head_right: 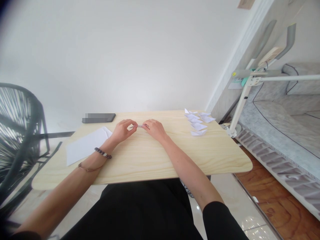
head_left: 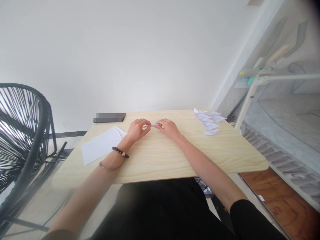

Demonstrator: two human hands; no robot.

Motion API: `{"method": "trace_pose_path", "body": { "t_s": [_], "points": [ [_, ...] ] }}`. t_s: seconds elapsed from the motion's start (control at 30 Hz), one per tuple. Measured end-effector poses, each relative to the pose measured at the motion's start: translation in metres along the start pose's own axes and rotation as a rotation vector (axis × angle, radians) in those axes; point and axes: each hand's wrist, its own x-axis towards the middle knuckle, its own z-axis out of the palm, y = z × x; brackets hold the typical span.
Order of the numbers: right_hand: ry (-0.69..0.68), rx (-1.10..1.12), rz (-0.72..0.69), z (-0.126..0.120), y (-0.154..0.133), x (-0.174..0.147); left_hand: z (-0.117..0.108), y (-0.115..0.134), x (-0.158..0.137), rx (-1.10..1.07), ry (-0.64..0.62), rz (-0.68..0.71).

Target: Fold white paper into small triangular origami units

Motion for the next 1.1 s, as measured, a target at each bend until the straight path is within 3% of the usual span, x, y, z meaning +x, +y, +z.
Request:
{"method": "trace_pose_path", "body": {
  "t_s": [0.6, 0.83, 1.1],
  "points": [
    [-0.025, 0.028, -0.053, -0.002, -0.0029, 0.0005, 0.0024, 0.0, -0.0003, 0.024, -0.057, 0.067],
    [-0.058, 0.06, -0.001, 0.0012, 0.0021, 0.0002, 0.0013, -0.0002, -0.0001, 0.042, -0.044, 0.051],
    [-0.06, 0.02, -0.061, 0.0034, 0.0004, 0.0005, 0.002, 0.002, -0.0002, 0.006, -0.041, 0.069]
  ]
}}
